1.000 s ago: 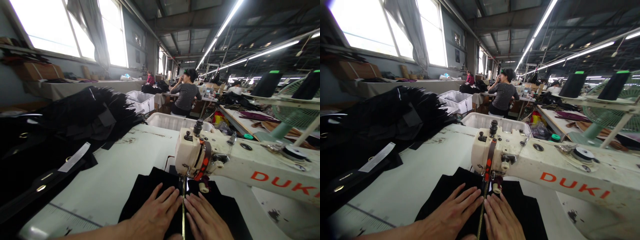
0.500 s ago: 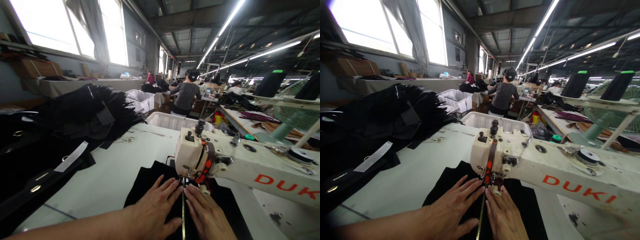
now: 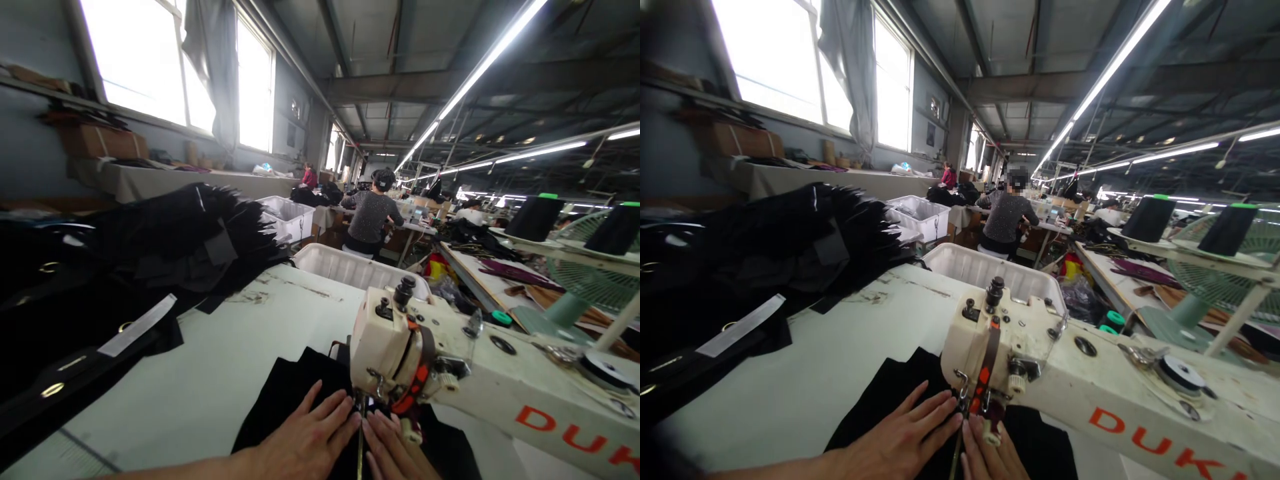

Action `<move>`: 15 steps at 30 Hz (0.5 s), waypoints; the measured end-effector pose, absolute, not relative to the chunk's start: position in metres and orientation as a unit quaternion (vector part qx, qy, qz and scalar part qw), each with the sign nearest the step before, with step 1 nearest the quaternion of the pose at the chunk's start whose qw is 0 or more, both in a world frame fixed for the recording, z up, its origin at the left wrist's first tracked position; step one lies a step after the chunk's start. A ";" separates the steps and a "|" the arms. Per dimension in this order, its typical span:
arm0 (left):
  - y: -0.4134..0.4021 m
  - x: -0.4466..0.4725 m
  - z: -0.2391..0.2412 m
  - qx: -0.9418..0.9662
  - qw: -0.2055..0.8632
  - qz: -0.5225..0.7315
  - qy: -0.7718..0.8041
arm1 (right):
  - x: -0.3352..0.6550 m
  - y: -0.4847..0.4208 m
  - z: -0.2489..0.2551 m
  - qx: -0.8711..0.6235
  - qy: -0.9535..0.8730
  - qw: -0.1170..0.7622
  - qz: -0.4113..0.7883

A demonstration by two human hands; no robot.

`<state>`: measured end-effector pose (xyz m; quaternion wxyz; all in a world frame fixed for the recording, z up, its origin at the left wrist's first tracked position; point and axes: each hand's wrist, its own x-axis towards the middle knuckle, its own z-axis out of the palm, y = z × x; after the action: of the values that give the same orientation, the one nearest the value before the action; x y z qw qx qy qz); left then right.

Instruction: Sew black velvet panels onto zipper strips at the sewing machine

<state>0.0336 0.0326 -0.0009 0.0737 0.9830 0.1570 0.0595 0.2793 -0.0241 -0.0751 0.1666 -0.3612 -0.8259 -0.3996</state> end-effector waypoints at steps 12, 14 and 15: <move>0.013 0.023 -0.013 0.975 0.029 0.114 0.191 | 0.257 -0.039 -0.042 -0.417 -0.811 0.183 -0.367; -0.004 0.019 -0.027 0.977 -0.044 0.128 0.162 | 0.254 -0.049 -0.049 -0.402 -0.809 0.175 -0.391; -0.013 0.016 -0.036 0.976 -0.076 0.142 0.148 | 0.252 -0.056 -0.055 -0.398 -0.809 0.175 -0.396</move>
<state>0.0163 -0.0130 -0.0363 -0.0763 0.9758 0.1480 0.1418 0.2523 -0.0559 -0.0553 0.1751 -0.3984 -0.8087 -0.3958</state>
